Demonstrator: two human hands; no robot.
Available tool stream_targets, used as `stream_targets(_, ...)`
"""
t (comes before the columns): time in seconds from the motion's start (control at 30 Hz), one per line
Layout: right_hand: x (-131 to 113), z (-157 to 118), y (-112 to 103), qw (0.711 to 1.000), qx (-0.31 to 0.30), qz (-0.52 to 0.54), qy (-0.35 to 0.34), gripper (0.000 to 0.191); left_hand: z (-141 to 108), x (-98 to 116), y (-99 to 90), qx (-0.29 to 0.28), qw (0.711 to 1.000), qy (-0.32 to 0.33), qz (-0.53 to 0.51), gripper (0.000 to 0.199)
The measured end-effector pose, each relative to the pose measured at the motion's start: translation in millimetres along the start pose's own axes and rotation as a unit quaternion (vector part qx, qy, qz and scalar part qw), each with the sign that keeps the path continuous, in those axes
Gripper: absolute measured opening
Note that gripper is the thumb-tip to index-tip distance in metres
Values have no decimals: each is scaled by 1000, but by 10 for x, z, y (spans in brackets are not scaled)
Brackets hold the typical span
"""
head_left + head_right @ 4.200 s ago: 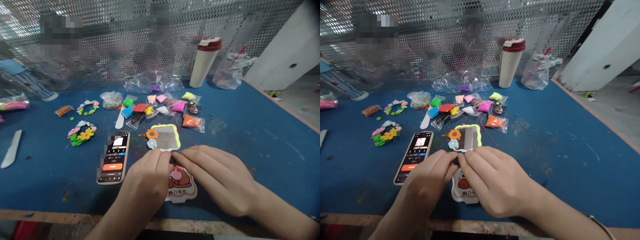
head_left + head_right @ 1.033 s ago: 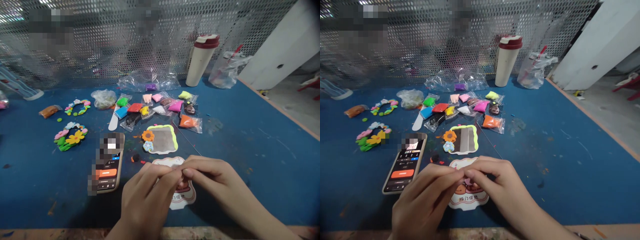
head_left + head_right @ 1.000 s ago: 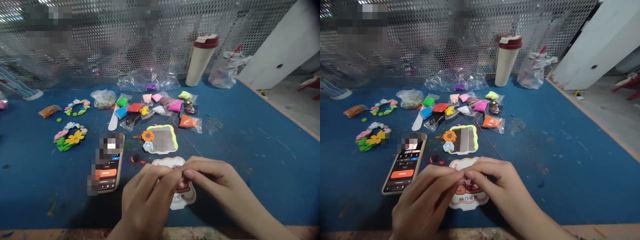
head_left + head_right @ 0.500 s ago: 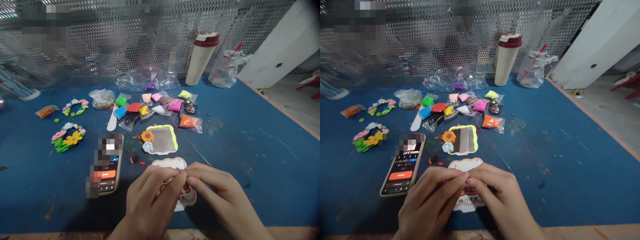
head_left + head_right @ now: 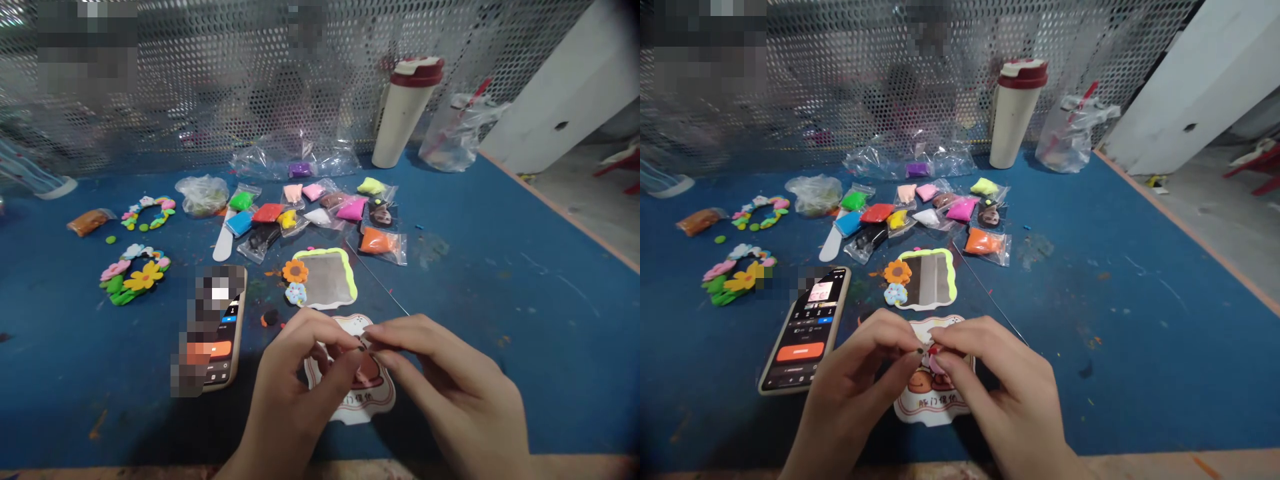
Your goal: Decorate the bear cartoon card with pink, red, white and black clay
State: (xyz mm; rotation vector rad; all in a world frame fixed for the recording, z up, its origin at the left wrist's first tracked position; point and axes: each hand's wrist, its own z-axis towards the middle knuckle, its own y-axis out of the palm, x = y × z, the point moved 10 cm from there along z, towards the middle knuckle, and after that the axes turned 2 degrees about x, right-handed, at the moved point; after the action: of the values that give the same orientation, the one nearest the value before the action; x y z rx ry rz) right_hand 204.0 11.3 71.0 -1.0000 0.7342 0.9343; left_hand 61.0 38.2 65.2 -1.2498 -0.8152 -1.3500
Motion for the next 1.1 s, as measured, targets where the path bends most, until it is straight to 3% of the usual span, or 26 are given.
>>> stream_targets(0.27, -216, -30, 43, 994, -35, -33, -93, 26, -2, -38, 61, -14, 1000, -17, 2, 13)
stream_targets(0.67, -291, -66, 66, 984, -14, -92, -150, 18, -46, 37, 29, -1, 997, 32, 64, 12)
stream_targets(0.83, -234, -46, 44, 991, -9, -85, -107, 19, -61, 143, 2, 25, 983, 96, 151, 12)
stream_targets(0.97, -139, -17, 68, 998, -37, -25, -44, 16, -151, 330, 18, 45, 946, 200, 250, 21)
stream_targets(1.1, -47, -5, 124, 997, -72, 19, 20, 15, -226, 405, 61, 41, 920, 241, 305, 19)
